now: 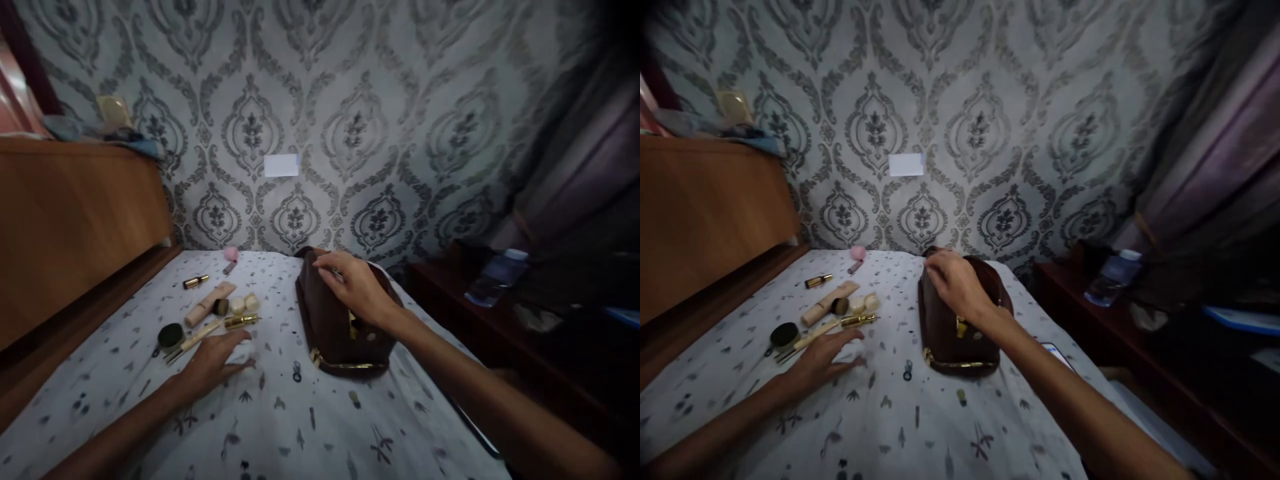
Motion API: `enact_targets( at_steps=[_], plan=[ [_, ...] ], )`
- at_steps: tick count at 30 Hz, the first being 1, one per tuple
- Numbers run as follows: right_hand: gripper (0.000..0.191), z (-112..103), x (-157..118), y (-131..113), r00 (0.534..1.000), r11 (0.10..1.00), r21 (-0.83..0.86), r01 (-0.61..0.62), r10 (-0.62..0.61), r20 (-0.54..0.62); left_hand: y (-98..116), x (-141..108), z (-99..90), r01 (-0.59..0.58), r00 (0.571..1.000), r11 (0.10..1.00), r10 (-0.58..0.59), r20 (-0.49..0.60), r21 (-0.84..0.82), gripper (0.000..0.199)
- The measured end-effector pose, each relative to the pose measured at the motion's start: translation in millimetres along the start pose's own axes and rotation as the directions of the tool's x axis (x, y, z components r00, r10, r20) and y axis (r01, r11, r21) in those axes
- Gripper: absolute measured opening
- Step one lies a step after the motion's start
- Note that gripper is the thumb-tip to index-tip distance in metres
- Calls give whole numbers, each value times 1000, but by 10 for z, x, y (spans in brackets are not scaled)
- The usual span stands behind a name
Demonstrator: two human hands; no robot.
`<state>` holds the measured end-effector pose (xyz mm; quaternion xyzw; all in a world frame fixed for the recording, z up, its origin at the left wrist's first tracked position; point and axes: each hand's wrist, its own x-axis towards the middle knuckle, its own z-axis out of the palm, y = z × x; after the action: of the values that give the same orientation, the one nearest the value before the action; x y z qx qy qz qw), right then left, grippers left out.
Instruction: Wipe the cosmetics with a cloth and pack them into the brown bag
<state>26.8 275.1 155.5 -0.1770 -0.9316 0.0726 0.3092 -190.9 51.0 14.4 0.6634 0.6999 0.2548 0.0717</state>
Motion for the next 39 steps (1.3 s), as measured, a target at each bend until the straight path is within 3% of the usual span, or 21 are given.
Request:
enact_targets(
  at_steps=[3,5,8,10,15,19,23,28,31,34,39],
  plan=[
    [24,176,-110,-380,983,965,213,155,-171,61,13,-52,71,-2,1000,998,2,-7,63,39],
    [23,312,-183,-617,951,925,310,220,-275,144,33,-68,124,-31,998,989,24,49,142,44],
    [20,563,-281,-865,894,891,392,230,-352,277,43,-82,190,-98,989,973,73,128,207,39],
    [18,765,-343,-943,879,884,428,190,-347,326,26,-84,221,-90,993,972,70,98,215,34],
    [18,1306,-480,-940,911,837,547,23,-243,334,-48,-80,264,-60,997,971,49,51,232,31],
    [22,1634,-601,-880,954,705,673,-223,18,298,-46,-82,246,-72,997,970,66,34,234,28],
    [27,1802,-756,-838,951,643,701,-309,189,246,1,-90,214,-81,997,968,80,13,237,22],
    [32,1837,-843,-830,953,632,714,-301,205,221,6,-114,187,-82,992,977,99,-77,195,23],
    [25,1838,-838,-831,955,639,710,-296,196,221,-21,-82,89,-13,986,982,43,-159,187,26],
    [23,1841,-835,-829,957,660,692,-292,194,218,-46,75,-164,82,978,970,-34,-204,230,27],
    [22,1840,-843,-831,951,683,662,-310,210,228,-252,711,-716,284,958,875,-243,-151,393,28]
  ],
)
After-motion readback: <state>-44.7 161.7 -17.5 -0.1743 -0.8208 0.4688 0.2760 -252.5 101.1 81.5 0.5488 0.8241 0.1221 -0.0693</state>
